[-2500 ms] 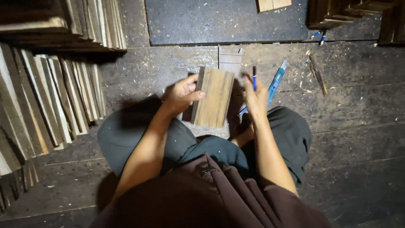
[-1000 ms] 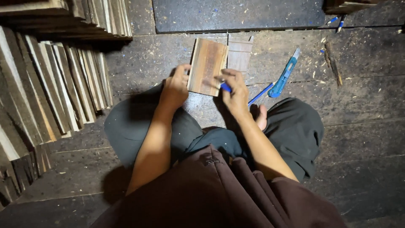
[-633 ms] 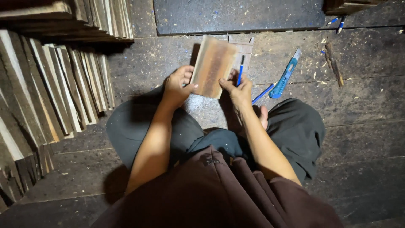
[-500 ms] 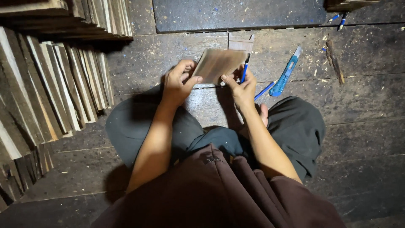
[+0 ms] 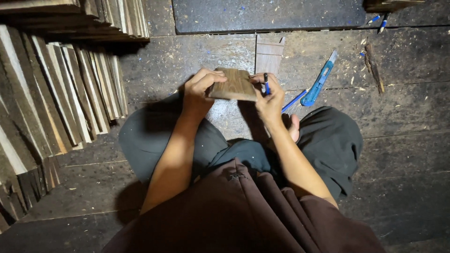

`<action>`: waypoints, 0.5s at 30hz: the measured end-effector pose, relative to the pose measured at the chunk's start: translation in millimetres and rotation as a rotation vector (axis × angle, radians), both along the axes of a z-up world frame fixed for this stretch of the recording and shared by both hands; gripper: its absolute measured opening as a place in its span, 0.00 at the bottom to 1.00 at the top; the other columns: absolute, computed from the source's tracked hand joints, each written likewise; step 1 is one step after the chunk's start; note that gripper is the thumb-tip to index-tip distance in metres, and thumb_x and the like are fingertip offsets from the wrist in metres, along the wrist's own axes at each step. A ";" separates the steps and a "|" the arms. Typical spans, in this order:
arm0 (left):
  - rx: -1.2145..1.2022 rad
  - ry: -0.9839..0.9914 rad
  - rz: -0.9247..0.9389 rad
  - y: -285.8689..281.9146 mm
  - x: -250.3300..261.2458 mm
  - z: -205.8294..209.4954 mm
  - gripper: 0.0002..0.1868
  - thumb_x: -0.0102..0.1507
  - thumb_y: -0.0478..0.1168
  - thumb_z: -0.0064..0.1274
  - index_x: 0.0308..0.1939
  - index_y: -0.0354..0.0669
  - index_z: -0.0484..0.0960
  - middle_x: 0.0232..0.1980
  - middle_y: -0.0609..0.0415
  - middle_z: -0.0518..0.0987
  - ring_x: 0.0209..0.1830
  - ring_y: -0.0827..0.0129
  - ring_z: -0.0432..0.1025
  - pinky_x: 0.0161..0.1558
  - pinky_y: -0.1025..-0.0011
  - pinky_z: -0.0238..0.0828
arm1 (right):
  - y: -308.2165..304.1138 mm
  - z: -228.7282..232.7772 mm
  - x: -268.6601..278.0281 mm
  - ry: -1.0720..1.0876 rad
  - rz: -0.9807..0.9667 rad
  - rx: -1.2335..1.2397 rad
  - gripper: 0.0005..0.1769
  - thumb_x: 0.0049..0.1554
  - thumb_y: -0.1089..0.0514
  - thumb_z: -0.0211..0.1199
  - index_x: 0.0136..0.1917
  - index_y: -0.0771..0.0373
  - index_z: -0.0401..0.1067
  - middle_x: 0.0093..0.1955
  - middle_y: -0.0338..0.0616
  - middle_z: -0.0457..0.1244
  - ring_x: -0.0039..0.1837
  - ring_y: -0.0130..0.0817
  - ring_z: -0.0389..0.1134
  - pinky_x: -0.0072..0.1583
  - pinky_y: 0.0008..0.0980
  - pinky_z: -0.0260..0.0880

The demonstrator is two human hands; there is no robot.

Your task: The person sits on the floor and repeatedly marks small rectangular wooden pieces with a blue pen. They pick up a piece, draw lines on it, and place it back down, repeating this process for several pieces.

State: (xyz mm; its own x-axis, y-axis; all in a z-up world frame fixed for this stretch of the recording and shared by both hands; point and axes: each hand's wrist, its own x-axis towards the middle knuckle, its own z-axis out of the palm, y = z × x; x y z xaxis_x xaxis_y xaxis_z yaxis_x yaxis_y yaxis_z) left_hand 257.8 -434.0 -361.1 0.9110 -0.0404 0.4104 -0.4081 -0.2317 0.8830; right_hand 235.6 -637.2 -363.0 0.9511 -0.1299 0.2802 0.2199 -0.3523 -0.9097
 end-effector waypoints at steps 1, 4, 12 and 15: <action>0.069 -0.013 0.019 0.4 -0.6 -2.7 0.04 0.63 0.34 0.62 0.36 0.51 0.87 0.37 0.59 0.83 0.40 0.62 0.81 0.45 0.67 0.79 | 0.0 5.1 0.5 0.022 -0.011 0.033 0.11 0.50 0.73 0.67 0.47 0.65 0.76 0.45 0.51 0.68 0.50 0.44 0.69 0.57 0.42 0.69; 0.102 0.002 0.027 2.3 -1.4 -22.4 0.02 0.62 0.39 0.63 0.35 0.49 0.85 0.32 0.56 0.80 0.34 0.55 0.79 0.38 0.62 0.78 | -27.1 -6.5 4.4 0.117 -0.116 -0.206 0.17 0.50 0.67 0.66 0.55 0.66 0.73 0.48 0.55 0.65 0.51 0.53 0.67 0.56 0.50 0.68; -0.297 0.525 -0.061 -8.0 -2.0 4.4 0.11 0.64 0.44 0.58 0.49 0.48 0.83 0.39 0.48 0.86 0.40 0.74 0.77 0.47 0.63 0.78 | -46.9 -41.6 9.2 0.398 -0.188 -0.805 0.37 0.48 0.41 0.78 0.66 0.55 0.70 0.58 0.47 0.60 0.60 0.54 0.66 0.59 0.53 0.71; -0.892 0.647 -0.096 -21.4 2.9 -13.7 0.25 0.72 0.38 0.51 0.72 0.39 0.67 0.65 0.42 0.78 0.65 0.57 0.74 0.64 0.57 0.72 | -47.7 -41.8 8.8 0.388 -0.228 -0.767 0.38 0.43 0.44 0.79 0.64 0.54 0.69 0.54 0.49 0.62 0.57 0.57 0.67 0.57 0.56 0.70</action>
